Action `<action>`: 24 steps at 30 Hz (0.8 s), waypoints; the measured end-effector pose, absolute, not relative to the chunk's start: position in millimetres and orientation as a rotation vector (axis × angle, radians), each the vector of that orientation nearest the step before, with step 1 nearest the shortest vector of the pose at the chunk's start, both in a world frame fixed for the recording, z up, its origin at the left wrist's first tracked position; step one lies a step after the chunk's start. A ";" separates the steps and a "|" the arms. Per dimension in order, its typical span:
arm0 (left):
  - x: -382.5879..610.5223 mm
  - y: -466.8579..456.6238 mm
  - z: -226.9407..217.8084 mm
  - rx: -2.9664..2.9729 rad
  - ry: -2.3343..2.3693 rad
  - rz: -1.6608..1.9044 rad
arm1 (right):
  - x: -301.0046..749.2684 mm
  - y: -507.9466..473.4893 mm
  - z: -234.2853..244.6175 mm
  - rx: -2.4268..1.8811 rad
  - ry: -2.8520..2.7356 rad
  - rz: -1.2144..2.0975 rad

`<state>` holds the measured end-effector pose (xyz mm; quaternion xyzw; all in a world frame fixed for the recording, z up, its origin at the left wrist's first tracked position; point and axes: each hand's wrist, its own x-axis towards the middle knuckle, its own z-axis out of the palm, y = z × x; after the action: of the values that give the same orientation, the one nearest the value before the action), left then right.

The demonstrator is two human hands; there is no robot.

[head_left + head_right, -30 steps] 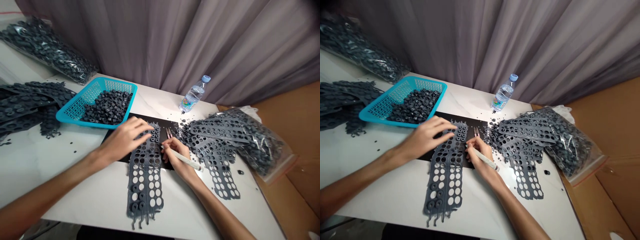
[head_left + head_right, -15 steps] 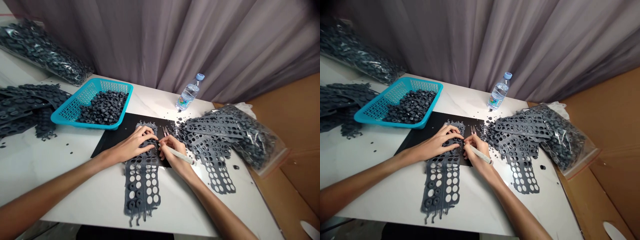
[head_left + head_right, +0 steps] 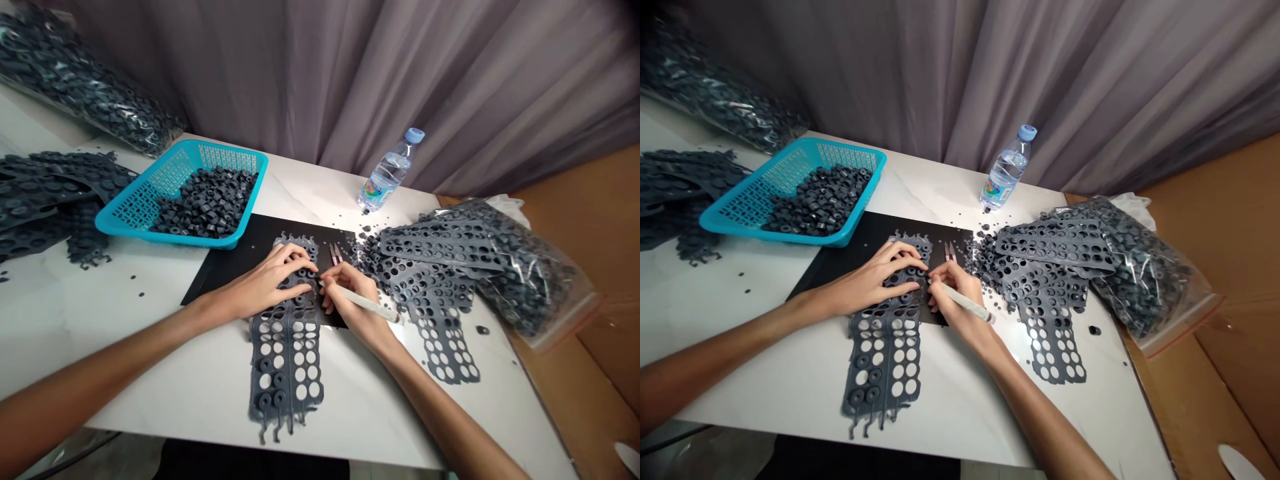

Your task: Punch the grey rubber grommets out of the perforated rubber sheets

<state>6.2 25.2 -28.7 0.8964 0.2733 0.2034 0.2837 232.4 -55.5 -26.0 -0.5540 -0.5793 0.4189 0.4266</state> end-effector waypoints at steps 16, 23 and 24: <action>29.8 24.7 -14.4 2.249 0.920 1.167 | 229.9 -60.5 -31.9 -1.478 -1.570 0.858; 6.3 18.8 5.9 1.325 0.822 0.782 | 230.4 -56.7 -31.6 -1.361 -1.371 1.058; 4.1 15.0 4.1 1.253 0.822 0.716 | 230.6 -56.3 -31.3 -1.352 -1.348 1.048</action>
<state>4.1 15.0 4.1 0.5568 0.3654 0.3183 0.6746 230.6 -56.3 -31.3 -0.5501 -0.5483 0.4266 0.4634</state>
